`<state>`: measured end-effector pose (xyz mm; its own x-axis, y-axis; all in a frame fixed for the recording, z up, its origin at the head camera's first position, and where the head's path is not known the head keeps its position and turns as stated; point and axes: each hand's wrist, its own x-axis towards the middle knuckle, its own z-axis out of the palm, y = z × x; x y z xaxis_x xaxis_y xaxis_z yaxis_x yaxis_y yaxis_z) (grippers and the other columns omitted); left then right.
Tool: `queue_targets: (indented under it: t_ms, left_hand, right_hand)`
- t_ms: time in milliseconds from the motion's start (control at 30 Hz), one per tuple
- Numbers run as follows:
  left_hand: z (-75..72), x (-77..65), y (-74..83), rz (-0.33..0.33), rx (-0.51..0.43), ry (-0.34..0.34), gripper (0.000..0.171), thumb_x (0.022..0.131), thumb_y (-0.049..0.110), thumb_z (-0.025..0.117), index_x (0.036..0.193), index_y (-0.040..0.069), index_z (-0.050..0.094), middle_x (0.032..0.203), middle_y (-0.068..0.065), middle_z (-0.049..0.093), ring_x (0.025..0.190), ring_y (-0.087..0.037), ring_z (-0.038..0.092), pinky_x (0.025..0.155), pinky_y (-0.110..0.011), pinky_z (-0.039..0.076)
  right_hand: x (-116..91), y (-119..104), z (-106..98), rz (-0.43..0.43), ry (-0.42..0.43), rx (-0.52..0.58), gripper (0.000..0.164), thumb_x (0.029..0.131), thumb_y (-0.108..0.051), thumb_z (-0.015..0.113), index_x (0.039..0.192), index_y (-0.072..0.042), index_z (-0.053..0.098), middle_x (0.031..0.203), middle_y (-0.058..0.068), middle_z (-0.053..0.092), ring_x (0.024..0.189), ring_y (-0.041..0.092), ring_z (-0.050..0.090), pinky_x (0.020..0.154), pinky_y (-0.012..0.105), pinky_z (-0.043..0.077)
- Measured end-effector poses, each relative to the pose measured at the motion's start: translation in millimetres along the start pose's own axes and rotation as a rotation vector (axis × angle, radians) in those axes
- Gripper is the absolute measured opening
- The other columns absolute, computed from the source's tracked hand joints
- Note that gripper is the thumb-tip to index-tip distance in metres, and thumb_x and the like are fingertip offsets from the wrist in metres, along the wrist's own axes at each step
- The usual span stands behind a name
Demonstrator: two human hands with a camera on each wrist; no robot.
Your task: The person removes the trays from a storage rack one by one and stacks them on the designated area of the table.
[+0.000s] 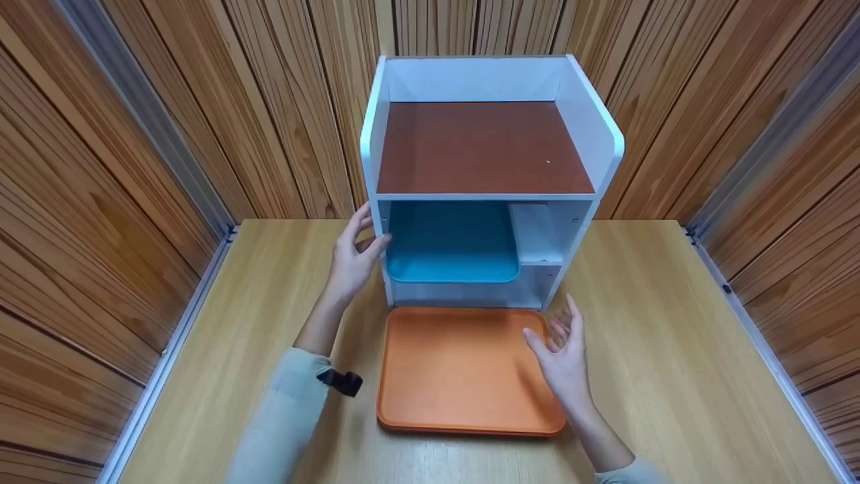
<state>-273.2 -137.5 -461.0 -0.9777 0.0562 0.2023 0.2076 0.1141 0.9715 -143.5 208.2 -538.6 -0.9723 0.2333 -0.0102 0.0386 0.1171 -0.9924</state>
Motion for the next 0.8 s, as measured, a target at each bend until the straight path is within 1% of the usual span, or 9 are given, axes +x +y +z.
queue_targets:
  t_ms: [67, 133, 233, 300, 367, 500, 633, 700, 800]
  left_hand:
    - [0.0, 0.3, -0.4, 0.0, 0.0, 0.002, 0.069, 0.115, 0.02, 0.065, 0.178, 0.022, 0.035, 0.171, -0.018, 0.051, 0.15, -0.047, 0.064, 0.121, -0.059, 0.058]
    - [-0.1, 0.7, -0.9, 0.003, -0.001, 0.003, 0.069, 0.115, 0.019, 0.065, 0.178, 0.021, 0.035, 0.172, -0.018, 0.05, 0.15, -0.048, 0.064, 0.122, -0.059, 0.058]
    - [-0.3, 1.9, -1.7, 0.01, 0.001, 0.001, 0.069, 0.115, 0.018, 0.065, 0.177, 0.02, 0.036, 0.171, -0.021, 0.05, 0.15, -0.05, 0.063, 0.121, -0.06, 0.057]
    - [-0.3, 2.0, -1.9, 0.013, 0.001, 0.0, 0.069, 0.114, 0.018, 0.066, 0.177, 0.019, 0.036, 0.171, -0.021, 0.05, 0.149, -0.05, 0.064, 0.12, -0.061, 0.058]
    - [-0.2, 2.2, -2.2, 0.014, 0.002, -0.004, 0.069, 0.114, 0.017, 0.066, 0.177, 0.019, 0.036, 0.171, -0.022, 0.05, 0.15, -0.051, 0.063, 0.12, -0.062, 0.057]
    - [0.2, 1.0, -1.4, -0.001, 0.006, -0.002, 0.07, 0.115, 0.02, 0.066, 0.178, 0.022, 0.036, 0.172, -0.019, 0.05, 0.15, -0.048, 0.064, 0.121, -0.061, 0.058]
    - [-0.1, 1.2, -1.3, -0.005, 0.009, 0.005, 0.069, 0.115, 0.021, 0.066, 0.177, 0.023, 0.036, 0.172, -0.018, 0.05, 0.149, -0.047, 0.065, 0.12, -0.06, 0.059]
    - [-0.2, 1.8, -1.7, -0.004, 0.011, 0.008, 0.069, 0.115, 0.022, 0.066, 0.177, 0.024, 0.036, 0.171, -0.017, 0.05, 0.148, -0.046, 0.066, 0.12, -0.059, 0.059]
    - [-0.3, 2.2, -1.9, 0.006, 0.013, 0.005, 0.069, 0.115, 0.022, 0.066, 0.177, 0.023, 0.037, 0.171, -0.017, 0.051, 0.147, -0.046, 0.067, 0.12, -0.058, 0.06]
  right_hand:
    - [-1.5, -3.4, 7.0, -0.001, 0.005, 0.024, 0.102, 0.109, -0.015, 0.075, 0.182, -0.019, 0.004, 0.182, 0.026, 0.023, 0.167, 0.048, 0.035, 0.139, 0.066, 0.034]
    - [-3.0, -7.0, 14.0, -0.001, 0.013, 0.056, 0.103, 0.109, -0.014, 0.074, 0.182, -0.022, 0.003, 0.184, 0.025, 0.021, 0.166, 0.047, 0.038, 0.135, 0.053, 0.046]
    - [-3.9, -10.8, 24.8, -0.024, 0.024, 0.113, 0.103, 0.109, -0.01, 0.073, 0.182, -0.023, 0.001, 0.184, 0.025, 0.019, 0.163, 0.048, 0.041, 0.117, 0.028, 0.06]
    - [-4.2, -12.7, 32.2, -0.038, 0.03, 0.137, 0.103, 0.109, -0.01, 0.073, 0.182, -0.022, 0.002, 0.184, 0.024, 0.018, 0.161, 0.048, 0.043, 0.105, 0.015, 0.061]
    - [-4.1, -14.1, 39.9, -0.051, 0.029, 0.154, 0.102, 0.109, -0.009, 0.072, 0.182, -0.021, 0.003, 0.184, 0.023, 0.019, 0.16, 0.048, 0.044, 0.104, 0.015, 0.06]
    - [-3.4, -18.2, 53.7, -0.061, 0.023, 0.166, 0.1, 0.109, -0.008, 0.072, 0.182, -0.023, 0.006, 0.182, 0.024, 0.021, 0.158, 0.048, 0.045, 0.107, 0.02, 0.063]
    - [-0.6, -23.2, 65.9, -0.094, 0.01, 0.2, 0.1, 0.108, -0.008, 0.073, 0.182, -0.024, 0.008, 0.179, 0.025, 0.026, 0.153, 0.049, 0.048, 0.101, 0.021, 0.064]
    - [1.2, -26.1, 71.0, -0.112, 0.004, 0.224, 0.1, 0.108, -0.007, 0.073, 0.182, -0.023, 0.009, 0.178, 0.024, 0.031, 0.148, 0.044, 0.053, 0.1, 0.019, 0.064]
    - [4.1, -30.0, 77.2, -0.14, -0.001, 0.257, 0.098, 0.106, -0.002, 0.073, 0.181, -0.02, 0.012, 0.175, 0.023, 0.039, 0.139, 0.031, 0.062, 0.1, 0.018, 0.064]
